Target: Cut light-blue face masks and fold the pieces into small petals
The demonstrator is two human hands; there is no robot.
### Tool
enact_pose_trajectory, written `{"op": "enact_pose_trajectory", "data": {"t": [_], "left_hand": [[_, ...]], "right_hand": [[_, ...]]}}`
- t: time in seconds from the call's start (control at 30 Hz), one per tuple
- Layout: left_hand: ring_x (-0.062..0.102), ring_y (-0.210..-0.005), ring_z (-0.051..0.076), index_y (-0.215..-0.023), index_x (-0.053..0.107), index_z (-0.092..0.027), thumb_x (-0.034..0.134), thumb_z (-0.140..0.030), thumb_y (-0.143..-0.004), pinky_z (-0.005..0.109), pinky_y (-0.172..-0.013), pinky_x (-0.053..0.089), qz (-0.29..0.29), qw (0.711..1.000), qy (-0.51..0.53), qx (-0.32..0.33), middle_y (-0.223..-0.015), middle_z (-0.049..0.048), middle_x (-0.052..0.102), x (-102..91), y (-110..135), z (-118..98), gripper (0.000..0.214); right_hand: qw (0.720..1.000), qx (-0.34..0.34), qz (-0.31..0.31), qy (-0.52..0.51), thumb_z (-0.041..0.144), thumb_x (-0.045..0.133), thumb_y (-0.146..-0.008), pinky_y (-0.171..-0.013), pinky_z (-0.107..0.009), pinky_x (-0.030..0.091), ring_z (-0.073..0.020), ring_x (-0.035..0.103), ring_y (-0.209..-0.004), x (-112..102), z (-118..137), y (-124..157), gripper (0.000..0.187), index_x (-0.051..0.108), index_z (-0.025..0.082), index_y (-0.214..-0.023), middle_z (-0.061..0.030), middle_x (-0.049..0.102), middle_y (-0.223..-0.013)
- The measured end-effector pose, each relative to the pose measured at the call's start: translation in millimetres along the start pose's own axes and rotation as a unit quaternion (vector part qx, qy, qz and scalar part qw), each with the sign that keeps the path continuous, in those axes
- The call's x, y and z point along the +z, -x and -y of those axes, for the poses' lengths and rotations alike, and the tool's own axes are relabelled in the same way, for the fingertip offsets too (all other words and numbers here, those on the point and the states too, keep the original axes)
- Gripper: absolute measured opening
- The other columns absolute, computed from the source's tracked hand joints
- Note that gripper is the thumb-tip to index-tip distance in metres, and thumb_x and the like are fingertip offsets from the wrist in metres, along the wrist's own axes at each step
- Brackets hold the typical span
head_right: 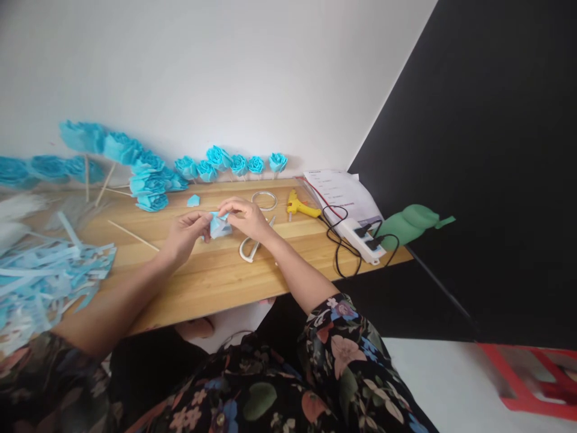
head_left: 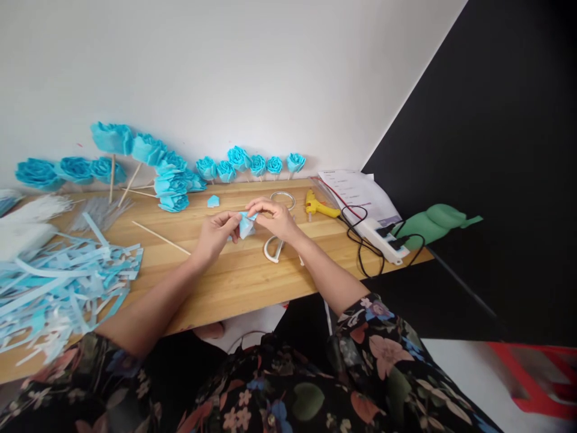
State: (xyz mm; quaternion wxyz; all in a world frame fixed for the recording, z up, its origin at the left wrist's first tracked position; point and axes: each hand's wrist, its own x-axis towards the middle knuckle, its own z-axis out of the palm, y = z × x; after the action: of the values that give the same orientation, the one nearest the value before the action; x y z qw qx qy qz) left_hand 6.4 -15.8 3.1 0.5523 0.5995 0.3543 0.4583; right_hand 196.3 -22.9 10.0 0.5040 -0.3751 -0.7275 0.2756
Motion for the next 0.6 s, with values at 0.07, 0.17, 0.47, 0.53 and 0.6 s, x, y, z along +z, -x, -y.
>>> {"op": "enact_pose_trajectory", "data": {"t": [0.07,0.17,0.47,0.53,0.6], "left_hand": [[0.052,-0.042,0.009,-0.069,0.068,-0.015,0.073,-0.045,-0.078,0.021,-0.046,0.042,0.001,1.000,-0.002,0.003,-0.051,-0.0003,0.061,0.2,0,0,0.031],[0.053,-0.042,0.009,-0.069,0.068,-0.016,0.072,-0.047,-0.079,0.021,-0.046,0.042,0.002,1.000,-0.004,0.006,-0.052,-0.0001,0.062,0.0,0,-1,0.033],[0.050,-0.041,0.010,-0.075,0.071,-0.016,0.075,-0.048,-0.076,0.022,-0.045,0.040,-0.013,1.000,-0.013,0.017,-0.050,-0.0016,0.060,-2.5,0,2,0.032],[0.050,-0.041,0.010,-0.074,0.071,-0.016,0.075,-0.047,-0.077,0.022,-0.045,0.039,-0.018,0.999,-0.015,0.025,-0.050,-0.0013,0.060,-3.2,0,4,0.032],[0.050,-0.041,0.010,-0.073,0.071,-0.016,0.075,-0.047,-0.077,0.022,-0.045,0.039,-0.020,0.999,-0.015,0.027,-0.050,-0.0008,0.061,-3.3,-1,4,0.031]], "right_hand": [[1.000,-0.004,-0.001,0.000,0.010,0.054,-0.077,-0.088,-0.032,0.050,-0.0167,0.065,-0.099,0,0,0,0.020,0.072,0.020,-0.081,-0.0051,0.071,-0.104],[1.000,0.000,0.002,-0.001,0.010,0.054,-0.078,-0.089,-0.032,0.050,-0.0166,0.065,-0.099,1,-1,0,0.020,0.072,0.019,-0.081,-0.0050,0.072,-0.104],[0.996,0.024,0.068,-0.059,0.022,0.057,-0.086,-0.096,-0.033,0.048,-0.0181,0.064,-0.105,-2,5,3,0.018,0.074,0.020,-0.092,-0.0047,0.071,-0.110],[0.987,0.057,0.093,-0.120,0.034,0.056,-0.092,-0.097,-0.034,0.049,-0.0183,0.064,-0.106,-5,8,3,0.028,0.070,0.022,-0.113,-0.0049,0.071,-0.113],[0.977,0.101,0.094,-0.161,0.046,0.051,-0.096,-0.093,-0.032,0.051,-0.0181,0.065,-0.105,-7,9,3,0.041,0.064,0.022,-0.126,-0.0053,0.071,-0.112]]}}
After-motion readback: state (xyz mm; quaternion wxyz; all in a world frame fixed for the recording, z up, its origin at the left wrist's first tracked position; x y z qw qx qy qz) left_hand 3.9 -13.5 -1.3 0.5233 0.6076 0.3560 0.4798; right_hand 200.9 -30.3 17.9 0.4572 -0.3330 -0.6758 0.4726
